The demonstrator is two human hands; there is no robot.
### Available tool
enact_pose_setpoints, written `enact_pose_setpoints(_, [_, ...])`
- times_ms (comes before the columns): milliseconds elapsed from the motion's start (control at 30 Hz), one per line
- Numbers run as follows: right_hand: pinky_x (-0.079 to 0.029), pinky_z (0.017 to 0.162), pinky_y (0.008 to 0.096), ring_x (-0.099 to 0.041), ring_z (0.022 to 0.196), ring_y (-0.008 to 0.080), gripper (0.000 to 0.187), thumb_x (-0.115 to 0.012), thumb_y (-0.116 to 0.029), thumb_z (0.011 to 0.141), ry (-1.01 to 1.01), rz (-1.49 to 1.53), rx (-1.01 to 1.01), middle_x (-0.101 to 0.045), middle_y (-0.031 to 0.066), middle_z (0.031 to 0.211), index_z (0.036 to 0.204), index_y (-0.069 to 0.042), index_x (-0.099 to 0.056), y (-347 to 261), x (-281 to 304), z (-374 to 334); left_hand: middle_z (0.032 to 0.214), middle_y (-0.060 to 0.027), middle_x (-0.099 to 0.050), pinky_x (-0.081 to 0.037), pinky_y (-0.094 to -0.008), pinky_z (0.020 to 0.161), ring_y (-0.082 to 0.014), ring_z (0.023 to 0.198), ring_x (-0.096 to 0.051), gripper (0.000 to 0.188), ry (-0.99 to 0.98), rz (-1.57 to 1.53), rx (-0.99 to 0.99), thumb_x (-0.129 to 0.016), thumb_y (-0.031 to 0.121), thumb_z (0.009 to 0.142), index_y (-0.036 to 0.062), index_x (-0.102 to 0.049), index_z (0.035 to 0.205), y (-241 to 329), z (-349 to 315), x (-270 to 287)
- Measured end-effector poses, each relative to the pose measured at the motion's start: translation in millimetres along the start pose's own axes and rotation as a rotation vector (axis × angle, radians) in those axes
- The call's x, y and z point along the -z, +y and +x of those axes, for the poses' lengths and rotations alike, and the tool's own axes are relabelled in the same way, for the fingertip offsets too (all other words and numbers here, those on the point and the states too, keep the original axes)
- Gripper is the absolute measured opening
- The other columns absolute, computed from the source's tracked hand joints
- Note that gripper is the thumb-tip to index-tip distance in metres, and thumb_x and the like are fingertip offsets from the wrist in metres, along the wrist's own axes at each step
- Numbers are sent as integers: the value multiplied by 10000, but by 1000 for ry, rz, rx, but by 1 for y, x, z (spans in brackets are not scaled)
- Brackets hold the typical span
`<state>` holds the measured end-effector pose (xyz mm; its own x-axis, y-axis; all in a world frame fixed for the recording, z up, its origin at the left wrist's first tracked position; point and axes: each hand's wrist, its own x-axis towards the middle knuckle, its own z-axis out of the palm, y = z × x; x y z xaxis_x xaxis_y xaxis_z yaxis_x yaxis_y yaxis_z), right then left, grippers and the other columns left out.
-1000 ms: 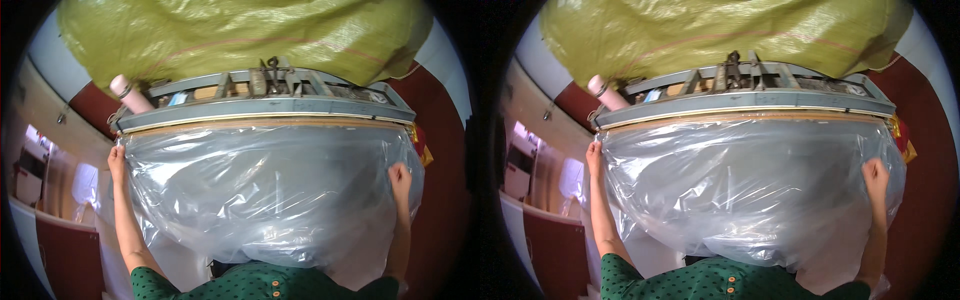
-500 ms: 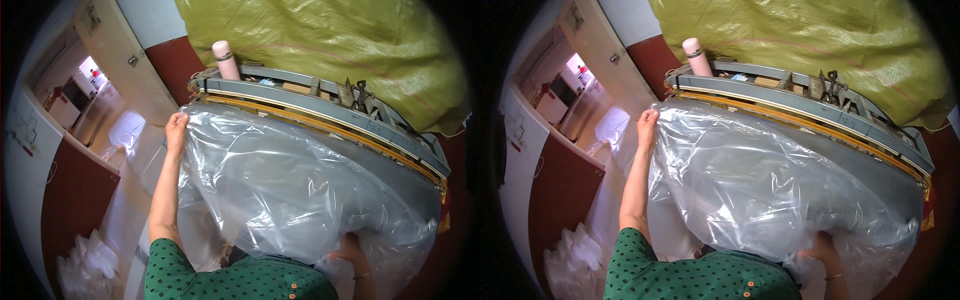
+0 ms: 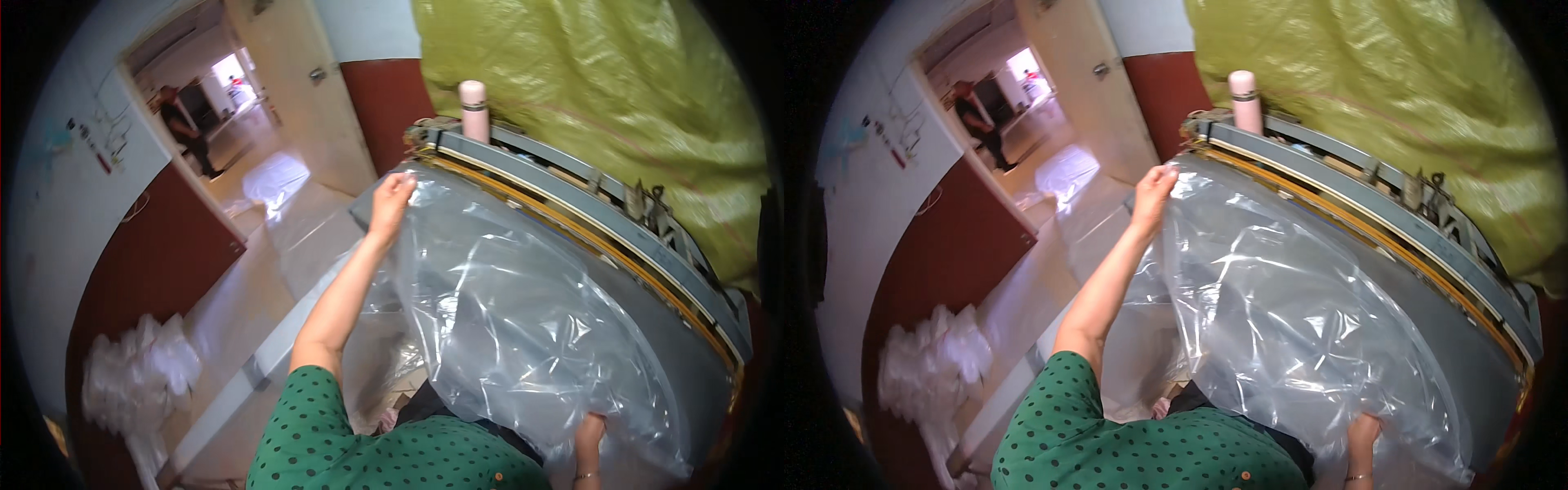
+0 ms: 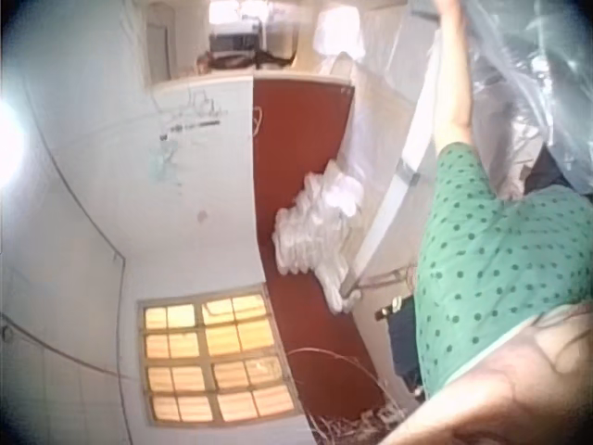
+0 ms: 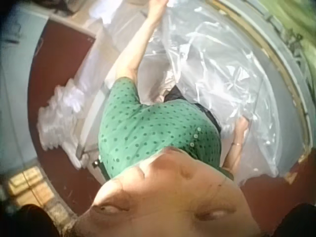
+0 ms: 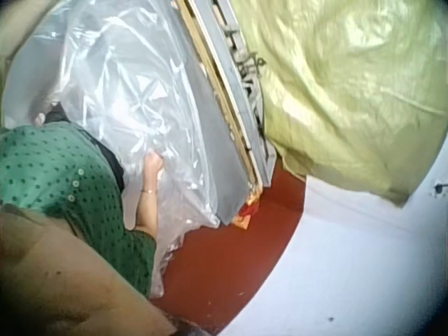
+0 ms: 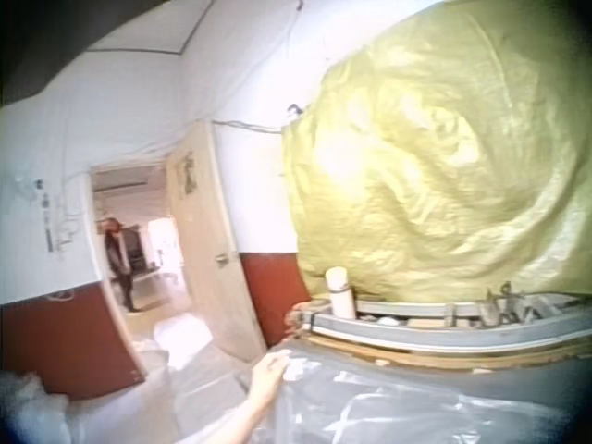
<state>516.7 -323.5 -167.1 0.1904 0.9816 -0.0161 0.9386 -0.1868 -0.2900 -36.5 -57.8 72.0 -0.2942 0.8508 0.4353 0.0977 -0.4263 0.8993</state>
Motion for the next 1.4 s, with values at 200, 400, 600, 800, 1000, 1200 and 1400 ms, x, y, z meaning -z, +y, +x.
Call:
enact_pose_setpoints(200, [-454,782,444,-570,902,402,370,-617,-21,645,118,38,26,-605,214,980,1015,-12,-596,7,-3,-1,682,58,-510,-346,-186,541,-22,593,-433,148,32,-83,-8,-587,206,873,61,-561,876,14,-9,11])
enact_pose_setpoints(400, [-453,812,427,-566,949,384,382,-548,-128,740,-43,36,26,-595,219,1047,1098,2,-571,43,37,-22,686,37,-517,-357,-190,579,-40,606,-448,139,5,-70,41,-577,204,870,72,-551,835,-2,-20,7])
enact_pose_setpoints(600, [-449,824,423,-565,959,374,382,-547,-137,746,-12,-8,-216,-594,212,1058,1101,-1,-572,118,117,-84,724,-3,-579,-431,-219,641,-75,681,-540,142,-546,35,167,-550,192,875,50,-550,868,0,-78,-112])
enact_pose_setpoints(800, [-444,835,418,-563,970,364,381,-547,-146,752,260,-173,-668,-592,204,1069,1104,-5,-573,246,209,-242,703,-36,-602,-454,-247,638,-87,693,-566,111,-1299,-342,263,-490,117,906,10,-499,879,44,-231,-255])
enact_pose_setpoints(1000, [-440,846,414,-562,981,354,381,-546,-156,758,521,-506,-1187,-591,197,1081,1108,-8,-574,323,329,-430,1152,-215,-536,-418,-372,913,-311,1069,-526,448,-1845,-224,-109,-557,140,851,-7,-414,1250,69,-396,-310])
enact_pose_setpoints(1200, [-436,858,410,-560,991,344,380,-545,-165,764,759,-731,-1602,-590,190,1092,1111,-12,-575,341,400,-569,1307,-221,-407,-330,-390,1007,-350,1229,-361,591,-2123,-133,-243,-576,206,839,-9,-316,1325,55,-428,-299])
enact_pose_setpoints(1400, [-432,869,405,-559,1002,334,380,-544,-174,770,967,-916,-1239,-588,183,1104,1114,-16,-576,373,421,-453,1127,-150,-583,-451,-330,874,-238,1037,-567,400,-1928,5,50,-585,170,852,15,-479,1206,-2,-378,-277])
